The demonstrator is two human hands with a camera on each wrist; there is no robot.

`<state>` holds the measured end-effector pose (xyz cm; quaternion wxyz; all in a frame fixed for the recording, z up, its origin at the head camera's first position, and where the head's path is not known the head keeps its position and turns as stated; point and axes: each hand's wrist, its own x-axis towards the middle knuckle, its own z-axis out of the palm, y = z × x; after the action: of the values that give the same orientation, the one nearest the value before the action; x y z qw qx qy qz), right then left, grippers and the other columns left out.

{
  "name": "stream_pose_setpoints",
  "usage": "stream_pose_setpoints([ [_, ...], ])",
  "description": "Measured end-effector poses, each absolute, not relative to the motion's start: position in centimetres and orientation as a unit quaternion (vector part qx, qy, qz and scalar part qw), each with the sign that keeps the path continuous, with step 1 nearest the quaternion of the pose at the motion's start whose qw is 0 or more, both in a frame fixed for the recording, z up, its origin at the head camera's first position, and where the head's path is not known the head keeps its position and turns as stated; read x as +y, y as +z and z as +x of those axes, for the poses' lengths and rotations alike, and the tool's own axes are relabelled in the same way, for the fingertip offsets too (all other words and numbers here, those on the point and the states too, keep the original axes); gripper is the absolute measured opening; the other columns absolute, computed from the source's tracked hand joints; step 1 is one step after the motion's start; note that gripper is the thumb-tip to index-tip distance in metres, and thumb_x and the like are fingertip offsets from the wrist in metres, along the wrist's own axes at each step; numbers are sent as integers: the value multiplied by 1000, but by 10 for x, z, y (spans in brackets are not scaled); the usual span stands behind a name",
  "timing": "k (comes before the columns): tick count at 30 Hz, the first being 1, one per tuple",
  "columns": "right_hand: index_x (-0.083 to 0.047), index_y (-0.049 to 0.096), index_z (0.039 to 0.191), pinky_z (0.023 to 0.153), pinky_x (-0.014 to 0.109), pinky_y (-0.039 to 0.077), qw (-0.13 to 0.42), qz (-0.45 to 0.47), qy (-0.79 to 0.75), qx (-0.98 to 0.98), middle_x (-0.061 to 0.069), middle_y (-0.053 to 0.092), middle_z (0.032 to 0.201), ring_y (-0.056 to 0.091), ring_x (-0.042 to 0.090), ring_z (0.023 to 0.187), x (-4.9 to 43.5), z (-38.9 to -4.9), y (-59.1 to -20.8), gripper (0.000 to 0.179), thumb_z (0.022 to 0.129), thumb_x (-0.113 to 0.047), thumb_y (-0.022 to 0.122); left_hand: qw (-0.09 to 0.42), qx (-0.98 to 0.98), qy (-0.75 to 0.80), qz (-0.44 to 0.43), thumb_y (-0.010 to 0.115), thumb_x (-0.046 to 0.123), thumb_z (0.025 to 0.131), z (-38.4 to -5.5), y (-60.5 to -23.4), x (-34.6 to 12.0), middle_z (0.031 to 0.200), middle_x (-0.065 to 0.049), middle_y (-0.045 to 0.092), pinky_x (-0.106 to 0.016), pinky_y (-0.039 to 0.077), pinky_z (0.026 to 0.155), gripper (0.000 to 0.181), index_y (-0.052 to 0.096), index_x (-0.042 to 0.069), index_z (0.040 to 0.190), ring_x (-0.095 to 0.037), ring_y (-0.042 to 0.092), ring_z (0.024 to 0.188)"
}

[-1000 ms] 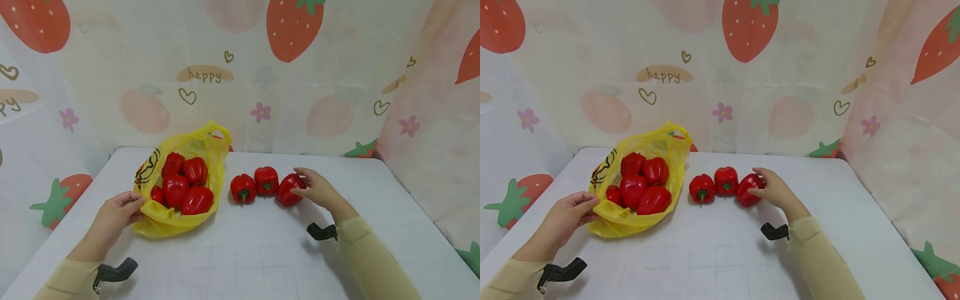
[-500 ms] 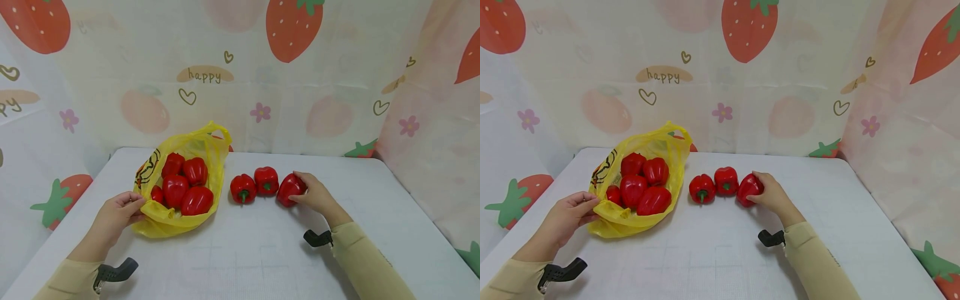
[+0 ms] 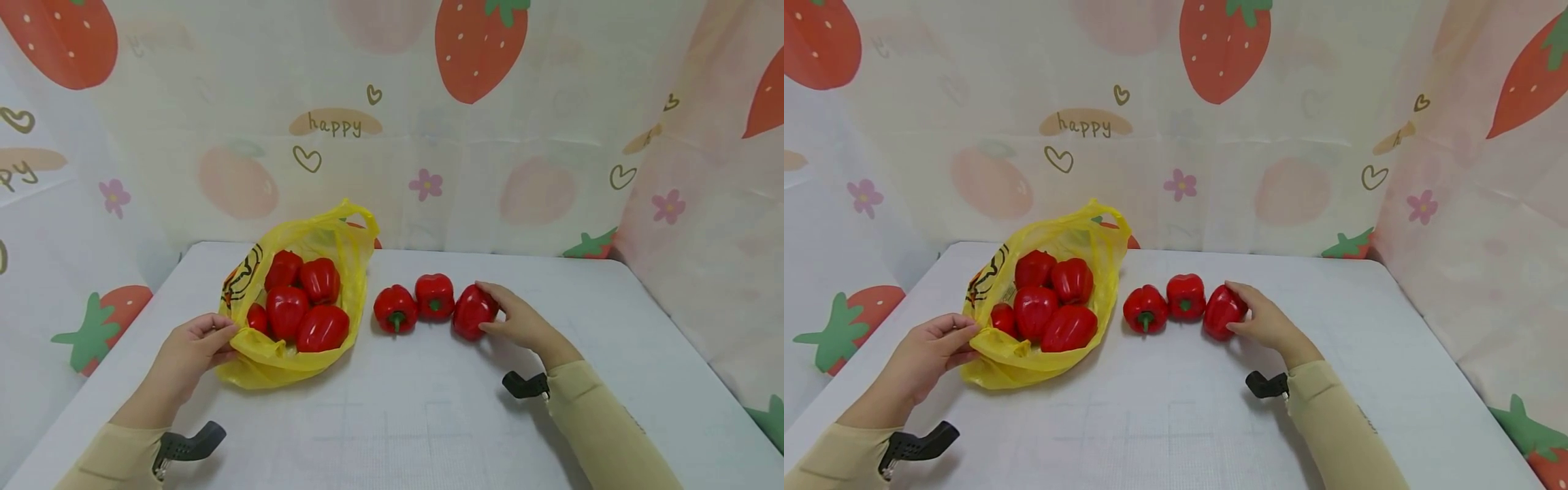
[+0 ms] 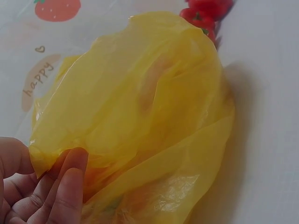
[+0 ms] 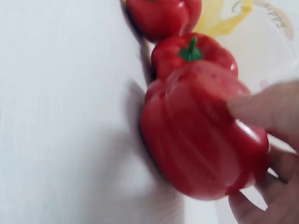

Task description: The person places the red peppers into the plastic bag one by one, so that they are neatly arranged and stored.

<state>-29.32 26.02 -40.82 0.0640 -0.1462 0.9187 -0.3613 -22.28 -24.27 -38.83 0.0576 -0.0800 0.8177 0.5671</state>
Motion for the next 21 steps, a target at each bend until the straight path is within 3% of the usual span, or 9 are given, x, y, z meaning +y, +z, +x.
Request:
stream_pose_setpoints([
  [12,-19,36,138,100,53,34,80,-173,-411,891,9,35,139,30,33,129,261,-292,-409,71,78,-17,72,62,816,569,-76,53,41,90,-224,-388,-243,106,-10,55,-20,52,75,44,52,3,113,-11,61,84],
  [21,-14,24,144,102,51,33,66,-148,-412,897,13,27,144,27,35,131,261,-291,-419,91,71,-21,78,56,819,566,-77,53,41,90,-224,-389,-242,107,-12,55,-20,52,75,44,52,3,112,-10,61,83],
])
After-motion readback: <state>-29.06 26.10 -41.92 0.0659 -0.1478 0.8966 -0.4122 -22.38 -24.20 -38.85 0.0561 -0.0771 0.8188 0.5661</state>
